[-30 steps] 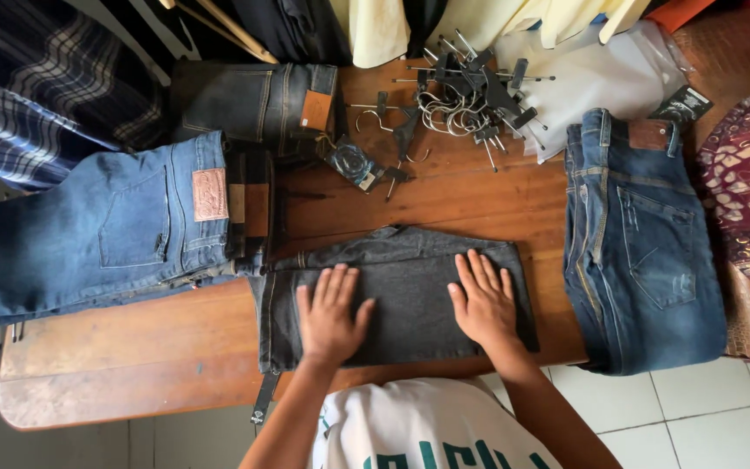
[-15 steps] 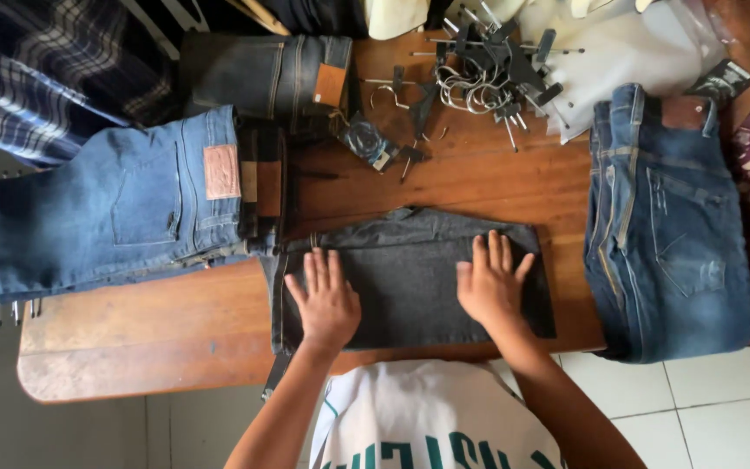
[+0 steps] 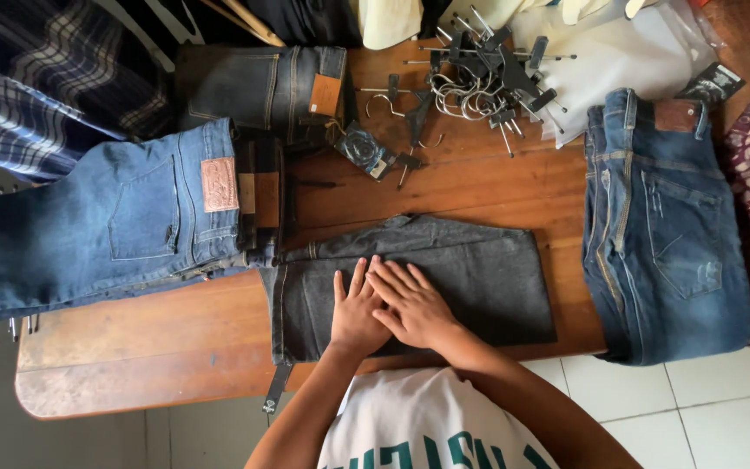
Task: Folding denim jeans and attaching them to garment hangers on a wooden workspace.
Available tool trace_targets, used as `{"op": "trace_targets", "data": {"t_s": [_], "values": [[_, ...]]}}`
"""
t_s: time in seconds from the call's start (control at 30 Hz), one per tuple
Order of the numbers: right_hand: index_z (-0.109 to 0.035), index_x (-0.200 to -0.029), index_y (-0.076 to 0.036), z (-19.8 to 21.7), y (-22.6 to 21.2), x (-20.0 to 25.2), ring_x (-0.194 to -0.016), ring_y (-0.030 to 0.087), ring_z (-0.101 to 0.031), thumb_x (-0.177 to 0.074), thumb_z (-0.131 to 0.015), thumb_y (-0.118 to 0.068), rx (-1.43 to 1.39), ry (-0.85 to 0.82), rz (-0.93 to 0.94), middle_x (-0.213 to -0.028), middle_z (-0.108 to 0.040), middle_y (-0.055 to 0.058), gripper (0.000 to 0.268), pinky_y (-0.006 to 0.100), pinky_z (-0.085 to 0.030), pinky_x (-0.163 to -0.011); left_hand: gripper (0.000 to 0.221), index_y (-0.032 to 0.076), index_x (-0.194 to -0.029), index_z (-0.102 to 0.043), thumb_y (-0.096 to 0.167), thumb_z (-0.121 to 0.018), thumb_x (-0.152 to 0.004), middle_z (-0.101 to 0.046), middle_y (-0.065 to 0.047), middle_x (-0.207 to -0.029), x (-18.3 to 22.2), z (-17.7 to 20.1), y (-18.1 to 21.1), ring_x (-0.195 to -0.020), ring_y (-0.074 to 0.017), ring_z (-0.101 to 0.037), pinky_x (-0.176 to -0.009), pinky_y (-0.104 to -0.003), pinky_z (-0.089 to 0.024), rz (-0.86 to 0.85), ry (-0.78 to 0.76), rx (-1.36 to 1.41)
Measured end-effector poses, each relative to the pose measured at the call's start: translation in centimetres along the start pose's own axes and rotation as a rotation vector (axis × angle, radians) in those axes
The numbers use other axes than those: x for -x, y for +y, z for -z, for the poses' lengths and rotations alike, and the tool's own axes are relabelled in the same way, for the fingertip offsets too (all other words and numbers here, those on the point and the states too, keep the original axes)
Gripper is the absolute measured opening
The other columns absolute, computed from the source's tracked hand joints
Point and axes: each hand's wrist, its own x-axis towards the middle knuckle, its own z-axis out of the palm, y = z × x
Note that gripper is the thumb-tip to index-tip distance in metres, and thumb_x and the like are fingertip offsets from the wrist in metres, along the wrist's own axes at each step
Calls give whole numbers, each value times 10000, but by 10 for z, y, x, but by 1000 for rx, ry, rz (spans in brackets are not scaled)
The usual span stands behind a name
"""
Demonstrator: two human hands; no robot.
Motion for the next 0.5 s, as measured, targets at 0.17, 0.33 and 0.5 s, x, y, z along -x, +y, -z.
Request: {"op": "trace_targets", "data": {"t_s": [0.17,0.33,0.5], "values": [[-370,-1589,-220,19,36,25,-1490,326,-345,-1008,-454,-485,110,-100,-176,-1628,-366,132,644,562,-252,-1173,704,194,-1581,-375,526,-458,-966,-324,-58,-1661,1,-16,-5,-1522,-292,-279,-1183,-646,-191,-8,226,58],[-364,-1591,-227,42,80,61,-1511,283,-328,-1042,-360,-462,225,-161,-371,-1659,-330,93,598,544,-233,-1198,680,207,-1563,-424,548,-457,-975,-403,-41,-1625,2,-11,-2,-1500,-271,-340,-1183,-617,-237,10,291,87],[-238,-1643,-247,66,110,90,-1550,227,-243,-1055,-271,-510,266,-197,-596,-1706,-232,40,645,588,-128,-1232,688,257,-1530,-476,581,-542,-926,-458,-12,-1590,9,0,-8,-1469,-267,-394,-1160,-578,-302,75,339,83]]}}
